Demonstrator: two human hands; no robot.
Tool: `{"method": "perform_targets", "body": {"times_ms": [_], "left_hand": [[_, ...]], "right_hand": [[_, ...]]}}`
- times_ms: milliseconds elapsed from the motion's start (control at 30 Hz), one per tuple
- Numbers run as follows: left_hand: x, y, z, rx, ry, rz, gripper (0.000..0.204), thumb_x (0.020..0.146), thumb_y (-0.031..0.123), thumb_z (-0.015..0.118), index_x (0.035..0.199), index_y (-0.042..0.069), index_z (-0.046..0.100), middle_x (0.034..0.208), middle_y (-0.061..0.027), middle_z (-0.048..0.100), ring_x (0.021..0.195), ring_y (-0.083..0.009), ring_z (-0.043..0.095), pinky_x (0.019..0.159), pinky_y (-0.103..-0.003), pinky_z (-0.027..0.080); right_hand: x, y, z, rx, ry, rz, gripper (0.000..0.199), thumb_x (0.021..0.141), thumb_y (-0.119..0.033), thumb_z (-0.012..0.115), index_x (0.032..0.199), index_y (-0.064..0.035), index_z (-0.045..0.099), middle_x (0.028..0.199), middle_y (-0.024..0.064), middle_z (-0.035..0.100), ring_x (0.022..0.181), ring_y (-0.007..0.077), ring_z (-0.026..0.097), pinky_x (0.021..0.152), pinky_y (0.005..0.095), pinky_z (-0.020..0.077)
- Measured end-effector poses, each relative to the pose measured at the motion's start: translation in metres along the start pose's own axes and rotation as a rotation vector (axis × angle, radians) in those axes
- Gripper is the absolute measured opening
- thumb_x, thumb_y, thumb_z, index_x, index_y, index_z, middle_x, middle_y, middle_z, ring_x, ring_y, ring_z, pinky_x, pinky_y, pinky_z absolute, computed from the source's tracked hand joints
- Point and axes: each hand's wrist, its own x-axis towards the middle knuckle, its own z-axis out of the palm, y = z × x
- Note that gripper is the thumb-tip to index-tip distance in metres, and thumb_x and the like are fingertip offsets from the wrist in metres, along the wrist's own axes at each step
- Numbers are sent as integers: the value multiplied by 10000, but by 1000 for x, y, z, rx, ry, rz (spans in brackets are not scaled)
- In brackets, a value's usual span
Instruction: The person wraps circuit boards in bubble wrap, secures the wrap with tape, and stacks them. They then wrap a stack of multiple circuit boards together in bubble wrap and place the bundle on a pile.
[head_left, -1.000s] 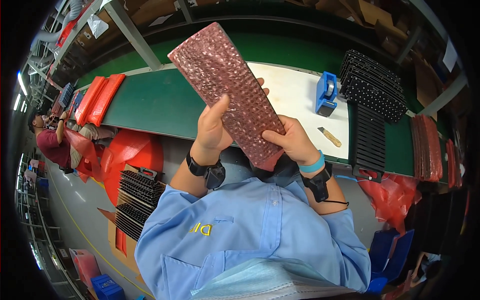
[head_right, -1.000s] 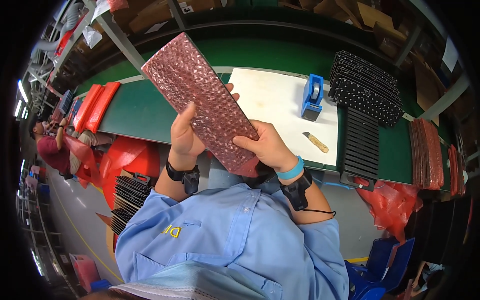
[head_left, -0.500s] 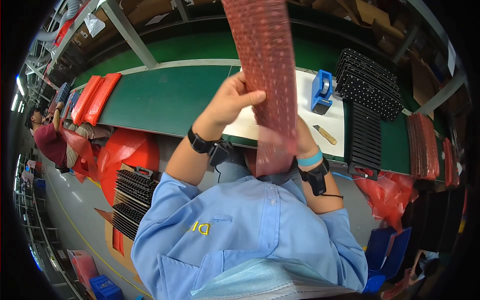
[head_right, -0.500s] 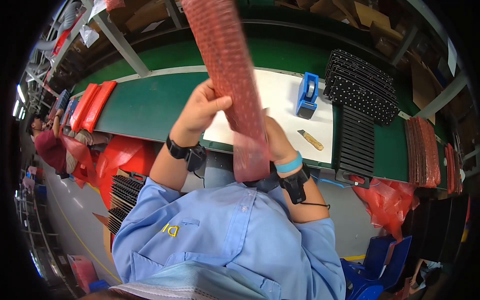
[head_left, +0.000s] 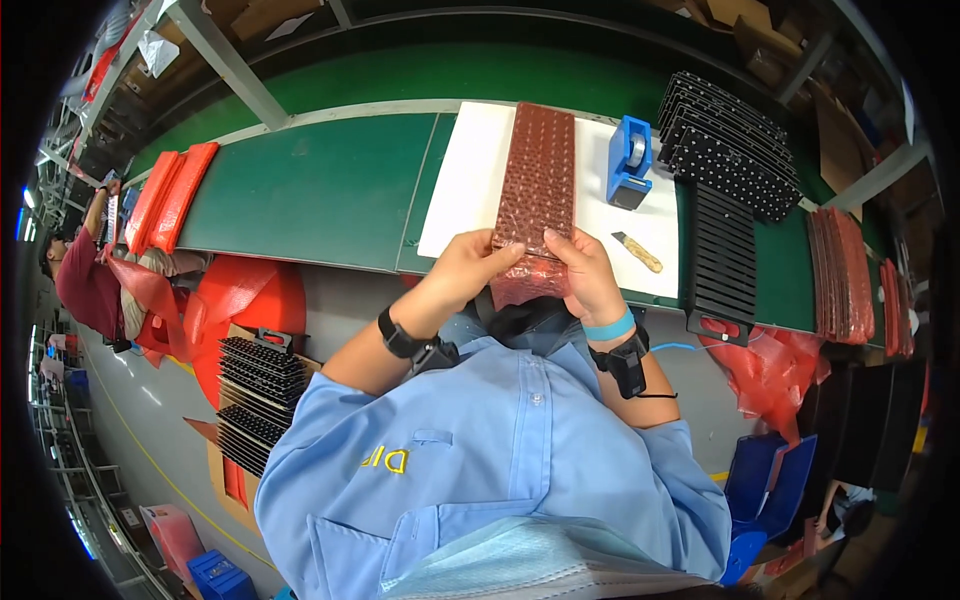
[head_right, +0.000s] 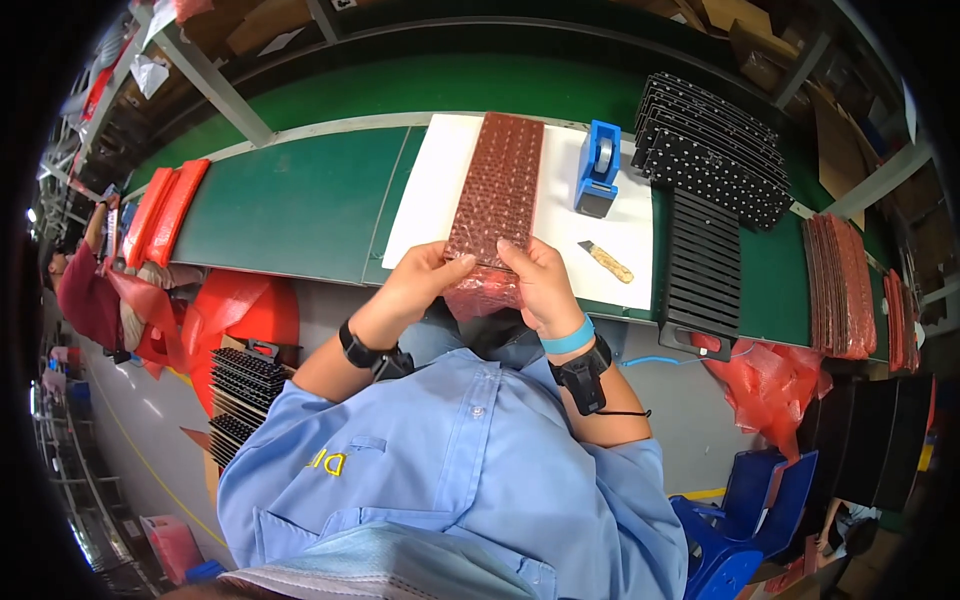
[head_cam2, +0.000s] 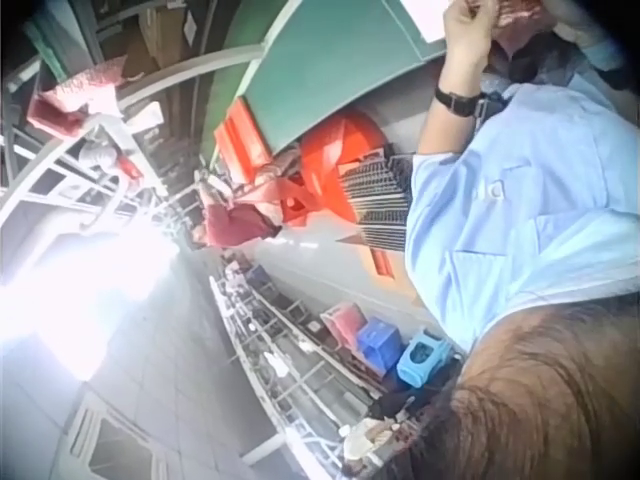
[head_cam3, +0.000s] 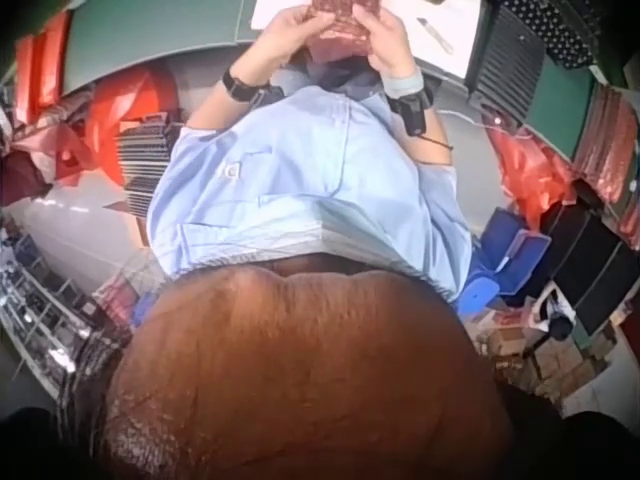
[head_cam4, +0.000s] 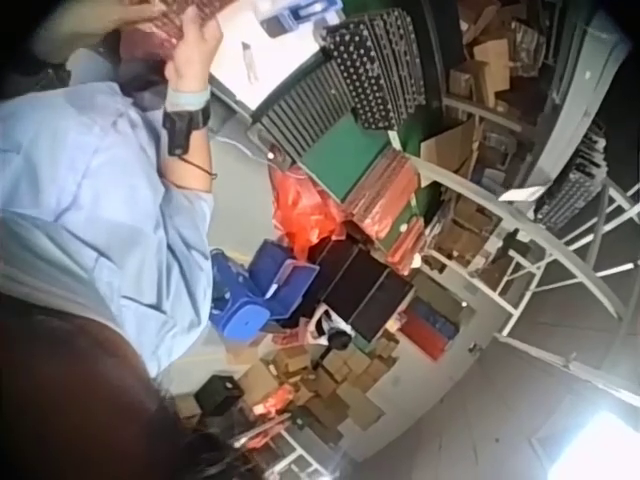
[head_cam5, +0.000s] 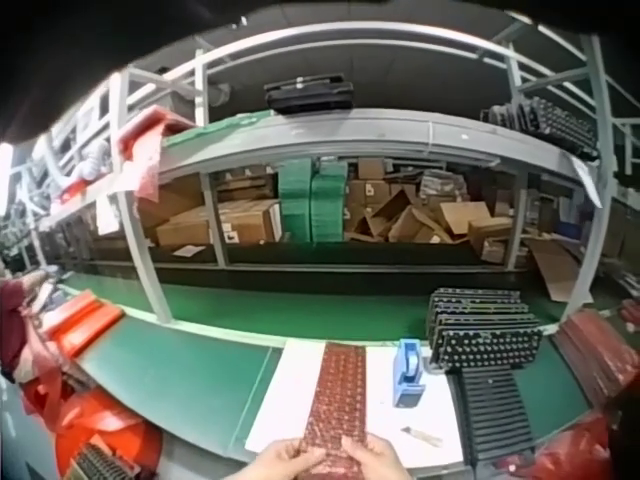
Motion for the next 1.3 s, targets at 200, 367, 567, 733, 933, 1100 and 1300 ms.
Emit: {"method": "perform_targets", "body": {"times_ms": [200,367,567,733,933,1100,1300], "left_hand": [[-22,-38,2,-200,128,-42,258,974,198,545,1101,-18,610,994,-66,679,867,-121,650,769,-272,529],[-51,-50,-10,-217,132,-168,203,952,155,578,1032,-23,635,918,-63,683,753,-119,643,679,-267,533],[-55,-70,-20,-366,147,-159,211,964,145,551,1052,-30,630,976,-84,693,816,-140,664,744,-288,541],[-52,-69,-18,-396,158,-156,217,965,148,551,1054,-34,629,1002,-100,689,834,-151,668,766,-302,545],[-48,-71,-21,-357,146,-233,239,968,160,548,1061,-45,627,1015,-105,685,858,-161,667,796,-308,543],[-53,-85,-27,-317,141,-230,219,954,195,588,980,-6,671,919,-45,691,775,-92,636,696,-240,531],[-54,-78,-24,-258,174,-137,217,964,186,572,962,-1,680,895,-42,689,768,-85,626,695,-239,523]], "right_hand": [[-28,-19,-8,-737,61,193,243,939,-168,593,1105,7,616,933,59,667,775,124,632,671,244,517],[-102,-99,-11,-1227,38,-69,167,894,-140,628,961,9,663,749,17,637,641,71,575,565,199,455],[-70,-205,-73,-1429,624,-504,123,857,-66,648,954,8,668,746,34,638,636,72,560,574,217,449],[10,-242,-158,-1729,583,-618,165,826,-63,675,982,-11,659,911,92,647,749,177,599,680,296,484],[34,-267,-165,-2135,308,-475,159,800,-54,689,951,-17,655,960,115,641,793,247,614,723,331,495],[-8,-286,-97,-1995,291,-668,151,840,-79,674,967,-7,638,779,81,597,714,200,600,653,303,483],[-48,-214,9,-1043,292,-637,377,928,-69,585,1285,-14,475,761,-23,573,476,-17,406,400,145,272]]}}
